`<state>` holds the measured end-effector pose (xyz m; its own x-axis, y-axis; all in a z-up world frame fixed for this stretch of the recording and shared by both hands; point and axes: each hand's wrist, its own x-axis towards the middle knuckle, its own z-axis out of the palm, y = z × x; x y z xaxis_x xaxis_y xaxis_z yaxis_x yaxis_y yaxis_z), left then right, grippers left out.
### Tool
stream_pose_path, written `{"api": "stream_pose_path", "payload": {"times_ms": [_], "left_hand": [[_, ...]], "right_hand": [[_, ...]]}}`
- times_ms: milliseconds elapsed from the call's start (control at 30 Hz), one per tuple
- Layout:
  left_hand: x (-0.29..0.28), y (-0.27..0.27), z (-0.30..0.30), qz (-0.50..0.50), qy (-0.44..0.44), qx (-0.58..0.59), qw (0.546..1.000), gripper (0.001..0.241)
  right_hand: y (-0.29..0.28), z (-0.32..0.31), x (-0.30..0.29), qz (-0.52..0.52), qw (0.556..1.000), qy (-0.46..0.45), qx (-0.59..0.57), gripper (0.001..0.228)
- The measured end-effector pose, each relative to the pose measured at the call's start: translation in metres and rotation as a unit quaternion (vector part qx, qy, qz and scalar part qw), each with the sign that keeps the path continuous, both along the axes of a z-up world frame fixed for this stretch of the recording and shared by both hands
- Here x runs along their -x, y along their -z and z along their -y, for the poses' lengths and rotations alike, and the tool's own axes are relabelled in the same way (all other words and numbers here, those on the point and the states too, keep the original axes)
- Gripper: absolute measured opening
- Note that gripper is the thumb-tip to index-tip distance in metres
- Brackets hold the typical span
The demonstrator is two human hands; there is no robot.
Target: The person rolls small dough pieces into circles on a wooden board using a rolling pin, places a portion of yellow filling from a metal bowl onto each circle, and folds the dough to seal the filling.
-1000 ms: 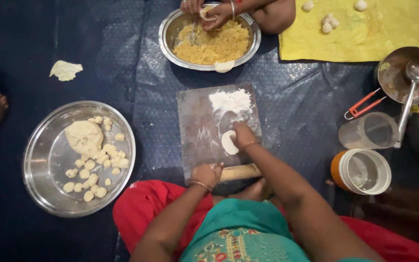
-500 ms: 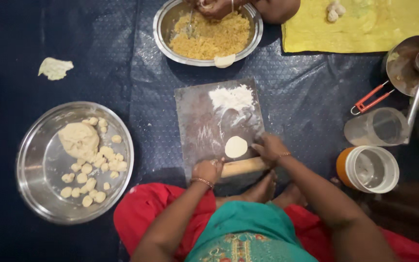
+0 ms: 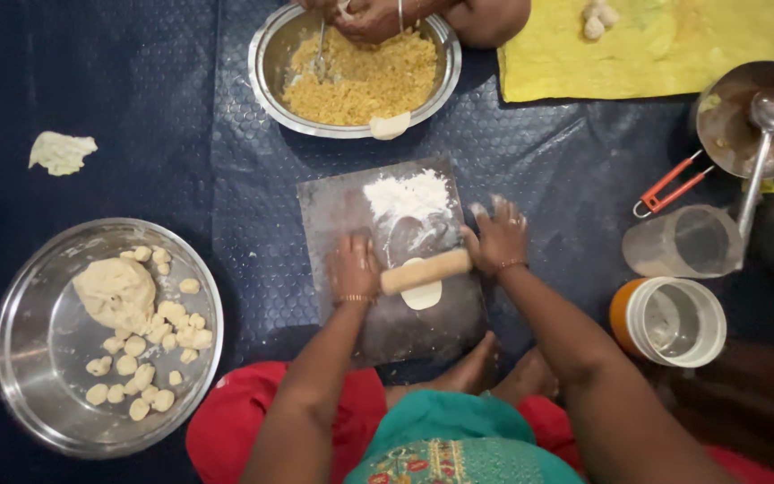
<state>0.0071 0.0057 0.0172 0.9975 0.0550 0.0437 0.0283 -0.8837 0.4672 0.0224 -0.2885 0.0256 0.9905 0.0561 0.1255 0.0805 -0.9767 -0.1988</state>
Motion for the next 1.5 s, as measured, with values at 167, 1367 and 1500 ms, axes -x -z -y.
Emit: {"api": "stream_pose_path", "payload": {"times_ms": [167,1367,1500], "left_hand": [[0.099,0.011,0.014,-0.094,0.088,-0.051,0.99,0.037],[0.119,0.013,-0.004,-0.227,0.128,0.016,0.965,0.056],[0.087,0.007,-0.005,-0.305,0.071,0.001,0.95,0.051]], "right_hand": [[0.013,0.025,0.093,-0.065,0.998,-0.009,0.022,0.056],[-0.009,-0.035,0.073,-0.26,0.935,0.07,-0.232,0.027],[-0.014,0.011,0.083,-0.198,0.98,-0.001,-0.029,0.04]]}}
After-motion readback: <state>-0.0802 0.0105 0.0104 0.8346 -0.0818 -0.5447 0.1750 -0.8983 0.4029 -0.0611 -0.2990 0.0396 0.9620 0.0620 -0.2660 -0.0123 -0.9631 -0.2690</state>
